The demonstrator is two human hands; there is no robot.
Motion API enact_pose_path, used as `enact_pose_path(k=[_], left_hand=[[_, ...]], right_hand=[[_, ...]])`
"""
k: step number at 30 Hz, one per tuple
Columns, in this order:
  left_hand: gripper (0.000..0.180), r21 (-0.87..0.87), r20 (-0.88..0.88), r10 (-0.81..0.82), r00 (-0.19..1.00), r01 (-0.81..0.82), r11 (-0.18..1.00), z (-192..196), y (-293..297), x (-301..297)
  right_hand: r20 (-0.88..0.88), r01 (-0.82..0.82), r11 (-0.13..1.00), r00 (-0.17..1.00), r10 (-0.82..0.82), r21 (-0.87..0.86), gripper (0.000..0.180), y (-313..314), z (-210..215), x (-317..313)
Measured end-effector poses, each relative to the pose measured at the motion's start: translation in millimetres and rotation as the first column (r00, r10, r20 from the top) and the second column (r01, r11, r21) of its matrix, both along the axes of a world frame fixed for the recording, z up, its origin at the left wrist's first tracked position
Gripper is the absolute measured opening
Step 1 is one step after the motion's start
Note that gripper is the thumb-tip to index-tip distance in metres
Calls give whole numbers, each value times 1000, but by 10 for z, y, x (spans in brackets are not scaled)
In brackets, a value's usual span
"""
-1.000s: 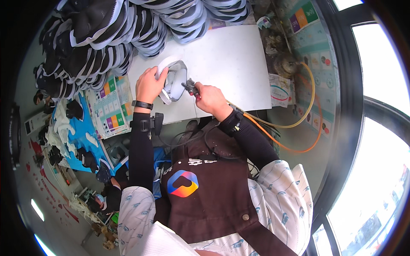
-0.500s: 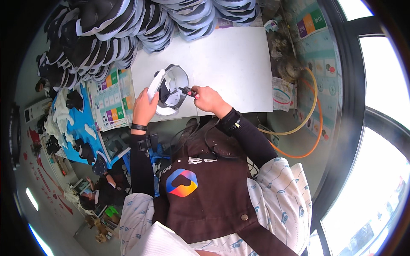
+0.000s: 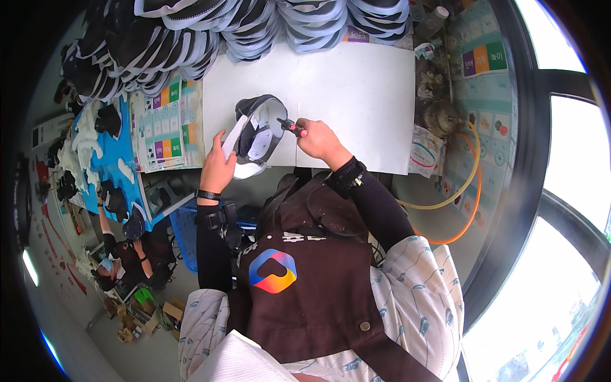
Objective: Using an air pressure gun to clean dust or debris off shoe components.
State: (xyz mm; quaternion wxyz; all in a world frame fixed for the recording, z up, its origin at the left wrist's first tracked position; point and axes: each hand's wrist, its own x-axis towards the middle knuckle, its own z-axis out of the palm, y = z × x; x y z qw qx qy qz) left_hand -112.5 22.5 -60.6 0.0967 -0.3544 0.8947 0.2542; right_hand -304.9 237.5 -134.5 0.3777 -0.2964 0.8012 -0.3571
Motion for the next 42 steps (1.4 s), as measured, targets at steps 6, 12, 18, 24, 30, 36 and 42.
enact_pose_path(k=[6,12,18,24,30,36,42], left_hand=[[44,-10,-96,-14,995,13,1000,-233,-70,273],[42,10,-126,18,992,-17,1000,-295,-32,333],[38,-84,-135,48,990,-60,995,-401,69,455],[35,-65,-191,-11,982,-2,998,-329,278,455],[63,915,86,385,919,-226,335,-734,-494,572],[50,622,-13,-41,999,41,782,-1872,-1257,562],[58,483,-125,-215,969,249,839,-2045,-1207,362]], right_hand=[[133,-81,996,988,84,-31,28,15,-81,85],[200,-51,996,978,64,-71,27,-10,-148,58],[330,-86,994,938,103,-66,30,-32,-222,110],[392,-34,999,919,47,-40,31,18,-37,88],[112,11,995,994,-21,95,36,408,-225,91],[159,63,996,985,-73,69,40,464,-154,165],[171,162,987,972,-163,16,36,631,-85,234]])
